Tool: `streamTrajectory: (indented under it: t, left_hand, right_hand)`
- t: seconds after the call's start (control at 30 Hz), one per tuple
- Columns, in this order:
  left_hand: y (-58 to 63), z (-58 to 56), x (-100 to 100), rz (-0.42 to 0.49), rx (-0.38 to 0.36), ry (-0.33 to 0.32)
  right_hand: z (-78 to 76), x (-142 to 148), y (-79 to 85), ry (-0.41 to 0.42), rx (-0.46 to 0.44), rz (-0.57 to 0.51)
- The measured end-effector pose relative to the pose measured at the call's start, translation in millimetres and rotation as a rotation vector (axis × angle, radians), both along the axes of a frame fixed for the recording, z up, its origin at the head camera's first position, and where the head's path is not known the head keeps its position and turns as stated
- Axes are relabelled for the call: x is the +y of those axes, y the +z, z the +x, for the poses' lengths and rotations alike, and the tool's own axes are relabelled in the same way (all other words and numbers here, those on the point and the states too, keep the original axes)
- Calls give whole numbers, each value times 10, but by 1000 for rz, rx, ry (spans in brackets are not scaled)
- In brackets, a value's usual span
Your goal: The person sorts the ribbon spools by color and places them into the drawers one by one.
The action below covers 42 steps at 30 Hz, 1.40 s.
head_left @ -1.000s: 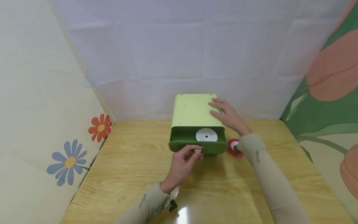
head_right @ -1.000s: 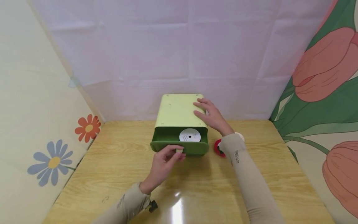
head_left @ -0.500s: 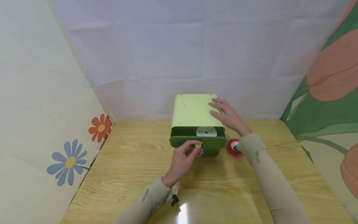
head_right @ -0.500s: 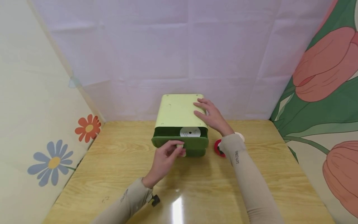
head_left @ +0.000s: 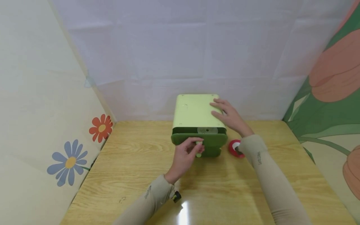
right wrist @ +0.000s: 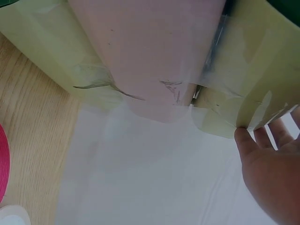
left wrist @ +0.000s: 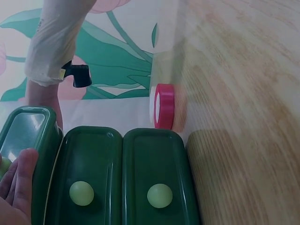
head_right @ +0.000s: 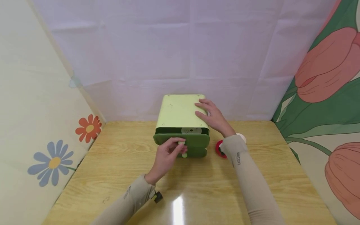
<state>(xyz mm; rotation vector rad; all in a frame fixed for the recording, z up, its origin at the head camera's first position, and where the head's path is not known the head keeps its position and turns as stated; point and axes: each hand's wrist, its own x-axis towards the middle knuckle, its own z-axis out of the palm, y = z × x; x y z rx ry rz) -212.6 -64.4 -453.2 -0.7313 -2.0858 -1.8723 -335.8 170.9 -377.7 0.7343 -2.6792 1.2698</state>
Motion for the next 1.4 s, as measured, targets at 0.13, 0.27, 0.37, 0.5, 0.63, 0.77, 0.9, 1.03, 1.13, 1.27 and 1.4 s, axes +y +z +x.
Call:
streamTrajectory:
  t: [0.13,0.27,0.37,0.5,0.63,0.77,0.9,1.03,1.13,1.27,1.4]
  left_hand:
    - [20,-26,2,0,-13,-6]
    - [35,-57,-8,-10,-11,-14]
    - [49,-82,-12,-15,-7,-18]
    - [52,-123,-8,-8,-9,-13]
    - [45,-159,-5,-2,-9,-2]
    - [49,-184,-1,0,-21,4]
    - [44,-214,4,5,-24,8]
    - [35,-240,6,1,-18,8]
    - [32,-251,5,-11,-17,10]
    - [39,-255,0,-21,-19,8]
    - [41,-265,-2,-25,-24,8]
  right_hand:
    - [2,1,-4,0,1,-1]
    - [13,-2,0,-4,0,-1]
    - [20,-4,3,-6,-4,2]
    - [11,-3,0,4,4,-1]
    - [-2,-6,-6,7,9,-7]
    - [-8,-7,-4,4,5,-6]
    - [-15,-6,-2,10,7,-8]
    - [-21,-3,-7,15,10,-13]
    - [-14,0,-4,20,8,-13]
    - [-5,6,-7,19,8,-12]
    - [-10,11,-27,10,12,-15]
